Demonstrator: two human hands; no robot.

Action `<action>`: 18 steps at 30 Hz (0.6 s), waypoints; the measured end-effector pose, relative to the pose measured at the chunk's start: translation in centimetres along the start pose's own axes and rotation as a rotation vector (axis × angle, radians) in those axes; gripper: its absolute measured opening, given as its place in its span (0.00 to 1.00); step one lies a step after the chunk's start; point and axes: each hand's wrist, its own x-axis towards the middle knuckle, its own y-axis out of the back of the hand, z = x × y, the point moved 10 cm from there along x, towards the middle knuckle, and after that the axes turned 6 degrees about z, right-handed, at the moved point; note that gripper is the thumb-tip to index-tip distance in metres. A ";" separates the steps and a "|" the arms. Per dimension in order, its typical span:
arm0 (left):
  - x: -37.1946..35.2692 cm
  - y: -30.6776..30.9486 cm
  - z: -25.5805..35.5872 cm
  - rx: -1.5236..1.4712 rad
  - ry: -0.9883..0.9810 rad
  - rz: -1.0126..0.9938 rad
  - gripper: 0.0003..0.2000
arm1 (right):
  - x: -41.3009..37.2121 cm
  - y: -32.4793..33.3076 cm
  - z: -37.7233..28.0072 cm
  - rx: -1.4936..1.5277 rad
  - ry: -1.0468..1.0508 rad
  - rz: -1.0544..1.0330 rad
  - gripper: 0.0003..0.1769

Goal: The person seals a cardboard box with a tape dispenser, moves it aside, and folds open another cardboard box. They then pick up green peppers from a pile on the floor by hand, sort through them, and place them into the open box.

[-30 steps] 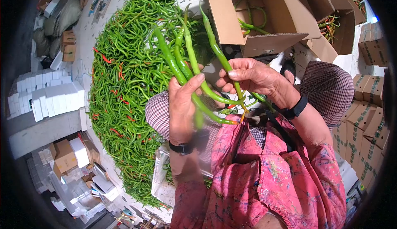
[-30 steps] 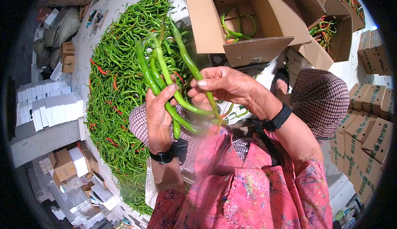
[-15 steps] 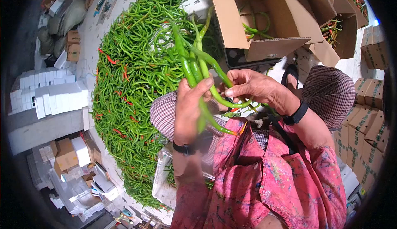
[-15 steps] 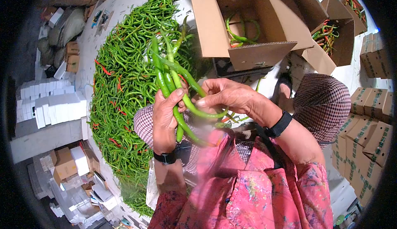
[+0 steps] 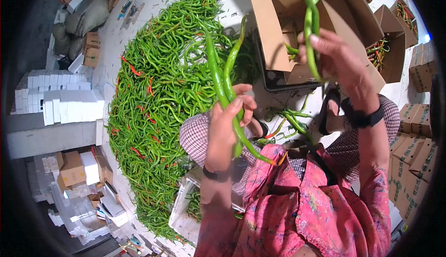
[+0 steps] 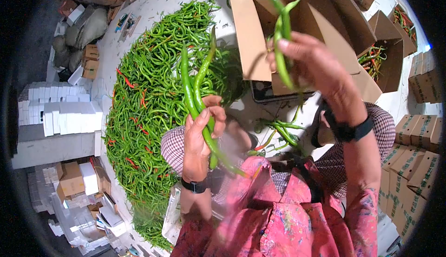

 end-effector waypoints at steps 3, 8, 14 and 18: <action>-0.1 -0.4 0.2 -0.020 -0.015 -0.023 0.20 | 4.8 6.1 -1.6 -0.364 0.115 0.140 0.23; -0.6 -0.3 0.2 -0.025 0.028 -0.001 0.23 | 2.1 4.3 -3.3 -0.615 0.512 0.302 0.32; -1.5 -1.9 0.2 0.175 0.088 0.024 0.20 | 0.2 -6.3 5.1 0.079 -0.063 -0.175 0.32; -2.1 -1.7 -2.0 0.403 0.195 -0.024 0.23 | 0.6 -5.9 7.0 0.252 -0.112 -0.067 0.27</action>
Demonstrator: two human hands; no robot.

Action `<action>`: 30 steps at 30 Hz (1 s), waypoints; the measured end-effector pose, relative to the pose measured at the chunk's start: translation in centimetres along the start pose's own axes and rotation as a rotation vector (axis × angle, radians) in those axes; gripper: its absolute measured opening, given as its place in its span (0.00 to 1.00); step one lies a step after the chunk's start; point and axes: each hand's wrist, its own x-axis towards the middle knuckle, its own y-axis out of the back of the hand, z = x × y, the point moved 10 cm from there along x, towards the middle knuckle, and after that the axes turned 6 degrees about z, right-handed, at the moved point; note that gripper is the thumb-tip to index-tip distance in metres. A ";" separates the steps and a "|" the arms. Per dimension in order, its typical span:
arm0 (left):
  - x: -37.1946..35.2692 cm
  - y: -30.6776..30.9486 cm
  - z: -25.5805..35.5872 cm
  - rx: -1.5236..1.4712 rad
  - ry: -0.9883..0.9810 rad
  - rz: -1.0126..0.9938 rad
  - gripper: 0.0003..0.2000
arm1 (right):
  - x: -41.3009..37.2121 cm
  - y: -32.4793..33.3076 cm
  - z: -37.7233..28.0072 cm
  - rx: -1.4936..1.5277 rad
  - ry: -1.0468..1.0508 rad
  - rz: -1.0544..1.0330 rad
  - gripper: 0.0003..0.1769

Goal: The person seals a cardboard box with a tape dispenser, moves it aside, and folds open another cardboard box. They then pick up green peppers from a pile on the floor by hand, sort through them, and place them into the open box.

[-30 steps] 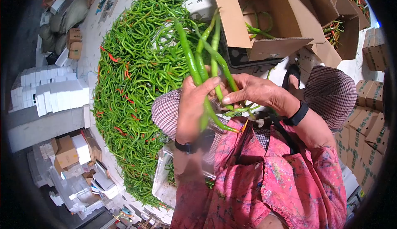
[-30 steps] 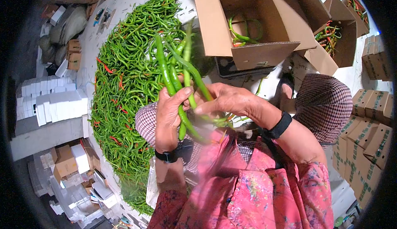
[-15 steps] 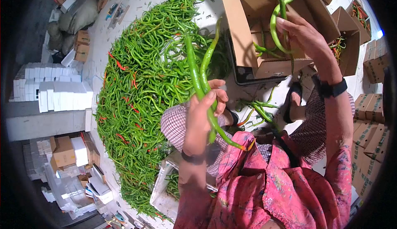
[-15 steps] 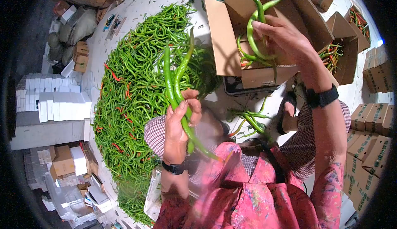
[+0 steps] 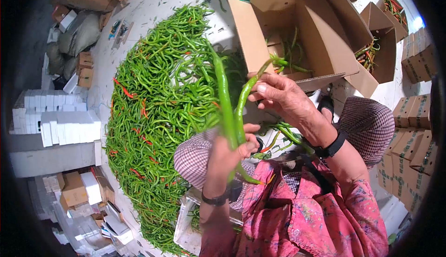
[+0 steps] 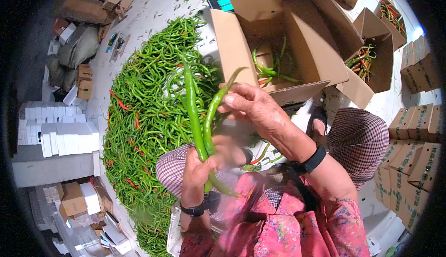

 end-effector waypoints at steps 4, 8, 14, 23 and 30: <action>0.1 -0.6 -0.6 0.136 -0.030 -0.031 0.21 | 0.3 2.0 0.6 0.107 -0.003 0.077 0.22; 0.7 -1.2 -0.5 0.312 -0.071 -0.045 0.19 | 0.1 2.2 0.3 0.109 0.018 0.028 0.20; 1.0 -1.9 0.5 0.572 -0.158 -0.047 0.17 | 0.3 2.4 0.4 0.218 0.006 0.014 0.21; 0.9 -1.2 -0.4 0.260 0.004 0.007 0.22 | 0.2 1.9 0.3 0.265 0.022 -0.024 0.22; 1.3 -2.3 0.4 -0.156 -0.055 -0.023 0.23 | -0.7 0.0 -0.2 0.057 0.071 -0.034 0.15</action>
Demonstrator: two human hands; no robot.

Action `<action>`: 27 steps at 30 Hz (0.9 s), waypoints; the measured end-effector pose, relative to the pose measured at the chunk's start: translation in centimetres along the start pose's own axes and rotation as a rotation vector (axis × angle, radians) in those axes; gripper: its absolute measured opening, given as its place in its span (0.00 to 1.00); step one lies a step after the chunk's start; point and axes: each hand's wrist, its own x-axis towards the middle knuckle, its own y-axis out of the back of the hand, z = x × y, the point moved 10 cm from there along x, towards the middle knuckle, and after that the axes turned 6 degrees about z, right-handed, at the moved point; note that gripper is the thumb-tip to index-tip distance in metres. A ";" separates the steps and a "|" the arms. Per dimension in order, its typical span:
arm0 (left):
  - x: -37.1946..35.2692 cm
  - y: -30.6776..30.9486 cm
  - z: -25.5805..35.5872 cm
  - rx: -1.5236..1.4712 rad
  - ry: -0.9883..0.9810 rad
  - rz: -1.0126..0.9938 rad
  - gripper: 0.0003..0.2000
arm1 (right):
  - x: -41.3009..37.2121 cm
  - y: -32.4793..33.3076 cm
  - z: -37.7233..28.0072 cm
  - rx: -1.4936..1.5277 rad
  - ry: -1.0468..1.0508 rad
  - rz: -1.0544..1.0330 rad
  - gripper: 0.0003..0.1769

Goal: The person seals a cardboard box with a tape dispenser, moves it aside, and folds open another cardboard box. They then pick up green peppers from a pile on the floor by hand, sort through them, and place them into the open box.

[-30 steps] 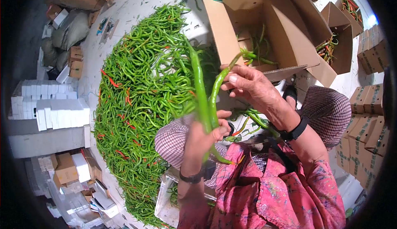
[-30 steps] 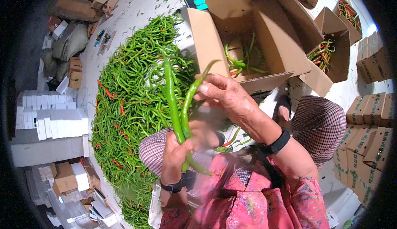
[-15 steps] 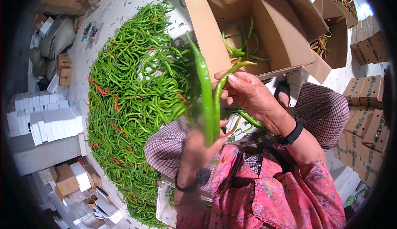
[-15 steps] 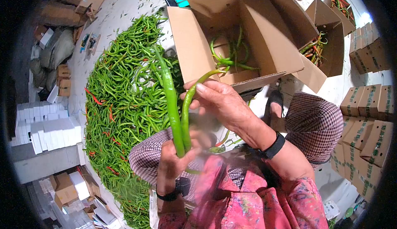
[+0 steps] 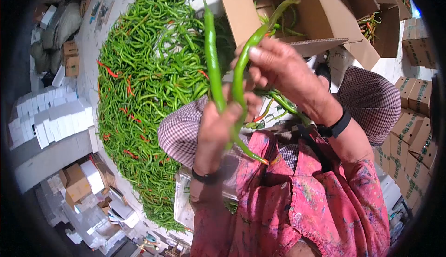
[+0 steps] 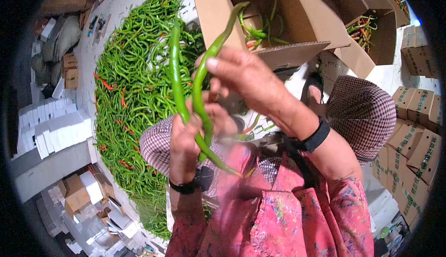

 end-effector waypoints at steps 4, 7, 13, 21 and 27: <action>1.3 2.6 0.3 -0.316 -0.105 0.066 0.24 | -0.3 3.8 -3.8 -0.046 0.188 0.186 0.14; 1.5 4.6 0.1 -0.476 -0.109 0.056 0.19 | -2.5 4.0 -6.0 -0.174 0.295 0.204 0.15; 0.9 4.2 1.6 -0.459 -0.238 -0.041 0.22 | -5.3 4.1 -2.0 -0.596 0.082 0.031 0.15; 0.7 3.8 2.2 -0.216 -0.318 0.015 0.25 | -5.4 6.7 9.3 -1.232 0.075 -0.098 0.19; 0.4 0.0 1.4 0.437 -0.351 -0.037 0.33 | -5.3 -1.7 0.2 -0.619 0.056 -0.027 0.20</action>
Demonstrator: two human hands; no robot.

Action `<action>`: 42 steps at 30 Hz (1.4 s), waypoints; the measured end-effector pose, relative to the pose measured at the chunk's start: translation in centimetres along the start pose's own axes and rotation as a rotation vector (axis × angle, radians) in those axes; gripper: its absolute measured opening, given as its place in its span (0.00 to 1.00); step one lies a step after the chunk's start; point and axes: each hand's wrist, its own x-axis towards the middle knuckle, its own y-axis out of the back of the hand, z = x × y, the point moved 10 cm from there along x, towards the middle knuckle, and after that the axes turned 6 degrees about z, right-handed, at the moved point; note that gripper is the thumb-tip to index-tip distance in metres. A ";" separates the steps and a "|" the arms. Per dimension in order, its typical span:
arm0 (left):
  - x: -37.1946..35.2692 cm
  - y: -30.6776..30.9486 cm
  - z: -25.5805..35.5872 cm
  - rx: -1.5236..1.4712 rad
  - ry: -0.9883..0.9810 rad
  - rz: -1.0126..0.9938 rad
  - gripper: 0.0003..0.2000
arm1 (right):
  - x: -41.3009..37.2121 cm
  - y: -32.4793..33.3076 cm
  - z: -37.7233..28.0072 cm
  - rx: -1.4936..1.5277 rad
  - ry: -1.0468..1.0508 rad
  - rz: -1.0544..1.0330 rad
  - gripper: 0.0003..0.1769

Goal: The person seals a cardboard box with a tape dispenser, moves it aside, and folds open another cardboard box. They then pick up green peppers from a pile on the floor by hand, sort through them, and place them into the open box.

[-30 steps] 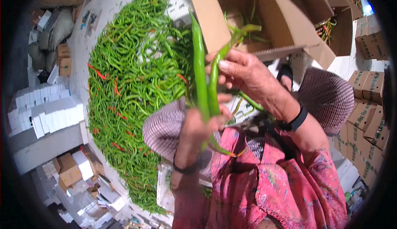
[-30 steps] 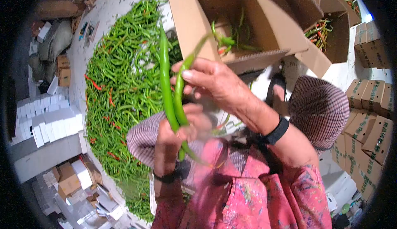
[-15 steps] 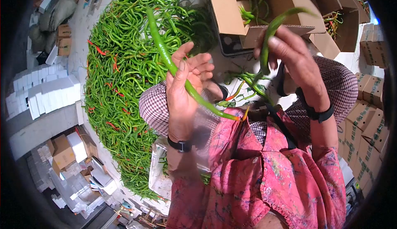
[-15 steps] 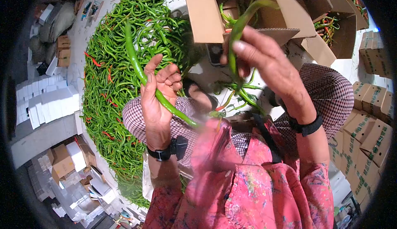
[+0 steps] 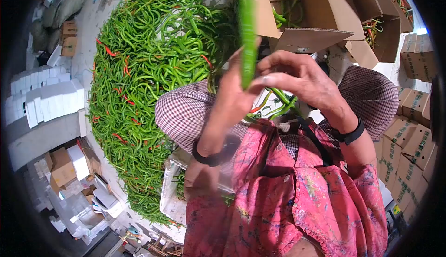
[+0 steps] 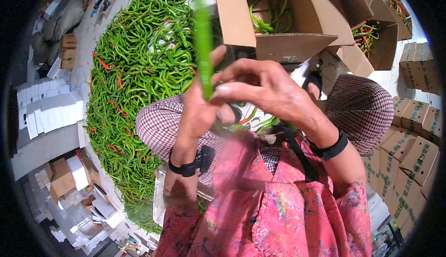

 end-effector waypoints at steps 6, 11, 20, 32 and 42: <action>-0.5 -1.7 2.2 0.371 -0.211 -0.039 0.39 | -0.5 -1.0 -3.6 -0.469 0.515 0.080 0.18; -2.1 3.4 0.8 0.201 0.116 0.090 0.19 | -0.9 -1.4 4.0 -0.705 0.106 -0.269 0.12; -9.6 16.3 3.5 0.015 -0.016 0.848 0.22 | -1.4 4.5 35.1 -1.355 -0.120 -0.240 0.55; -8.3 19.2 -2.5 0.177 0.394 1.005 0.21 | -2.5 2.7 39.3 -1.550 0.142 -0.284 0.28; -11.6 17.2 6.3 0.626 0.059 0.989 0.20 | -0.4 4.2 39.3 -1.338 -0.251 -0.478 0.20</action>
